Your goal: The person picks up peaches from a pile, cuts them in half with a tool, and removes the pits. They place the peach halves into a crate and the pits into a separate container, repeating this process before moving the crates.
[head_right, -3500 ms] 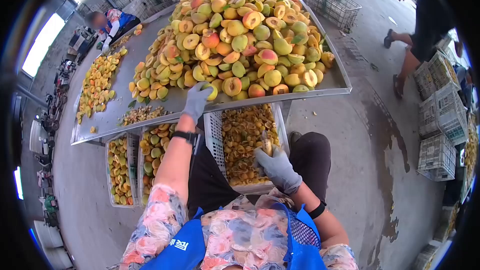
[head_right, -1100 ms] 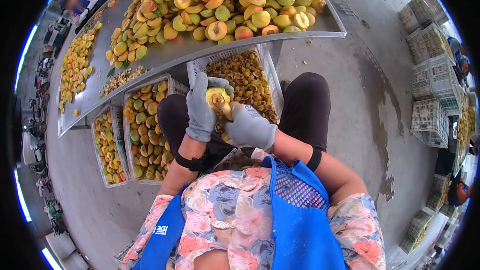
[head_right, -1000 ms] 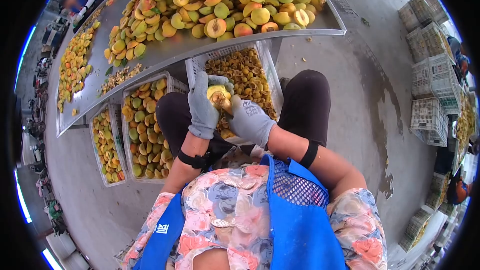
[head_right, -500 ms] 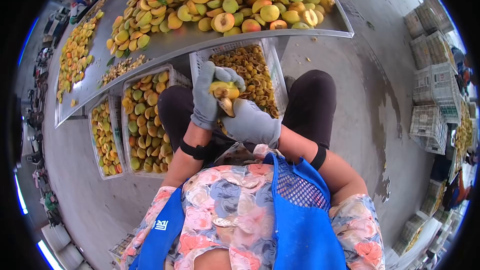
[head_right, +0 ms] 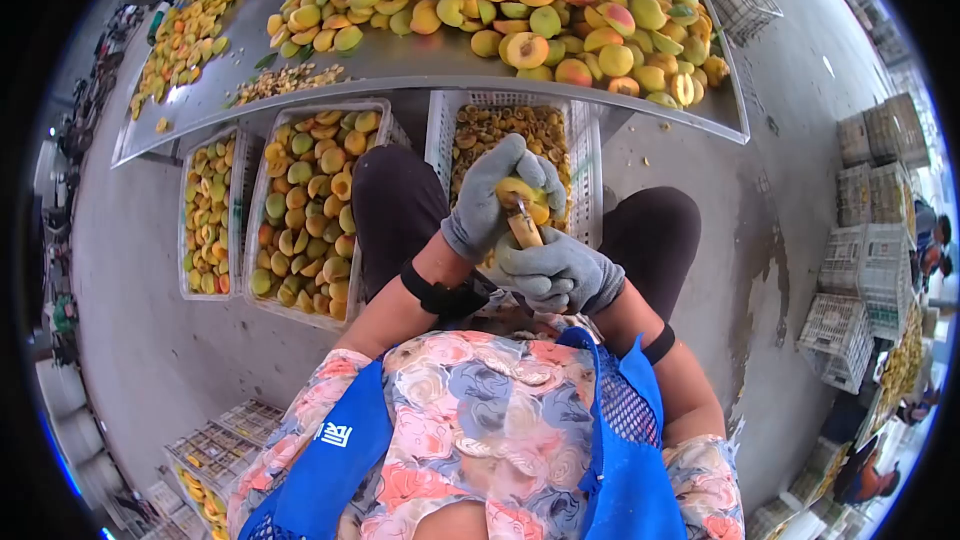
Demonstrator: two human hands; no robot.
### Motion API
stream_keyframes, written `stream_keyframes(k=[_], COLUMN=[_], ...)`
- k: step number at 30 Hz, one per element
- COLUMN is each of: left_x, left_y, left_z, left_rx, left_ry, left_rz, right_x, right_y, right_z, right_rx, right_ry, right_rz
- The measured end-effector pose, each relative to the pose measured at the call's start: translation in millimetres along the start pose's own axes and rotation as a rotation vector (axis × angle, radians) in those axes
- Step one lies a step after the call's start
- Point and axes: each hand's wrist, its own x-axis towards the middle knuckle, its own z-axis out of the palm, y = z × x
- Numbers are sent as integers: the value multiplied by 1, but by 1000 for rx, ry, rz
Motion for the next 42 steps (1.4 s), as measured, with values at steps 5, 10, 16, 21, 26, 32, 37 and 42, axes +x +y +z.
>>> stream_keyframes(k=[5, 10, 16, 21, 26, 32, 37, 42], left_x=[2, 13, -46, -149, -262, -297, -256, -105], left_y=[3, 8, 137, 208, 192, 137, 191, 249], left_z=[-10, -29, -60, -213, -375, -419, -375, -235], left_rx=[363, -267, 232, 495, 1362, 1976, 1486, 1336], left_ry=[49, 338, 520, 1117, 1583, 1452, 1536, 1147], left_rz=[180, 54, 666, 826, 105, -100, 50, 627], right_x=[16, 47, 66, 71, 84, 93, 105, 110], right_y=[1, 29, 20, 26, 49, 39, -5, 22], right_z=[12, 15, -77, -66, -90, -72, -19, -142], right_rx=[-504, -1216, -1686, -1237, -1420, -1301, -1245, -1642], right_ry=[290, 577, 891, 854, 827, 814, 959, 684], right_rz=[-177, -634, -199, 81, 89, 35, -558, -103])
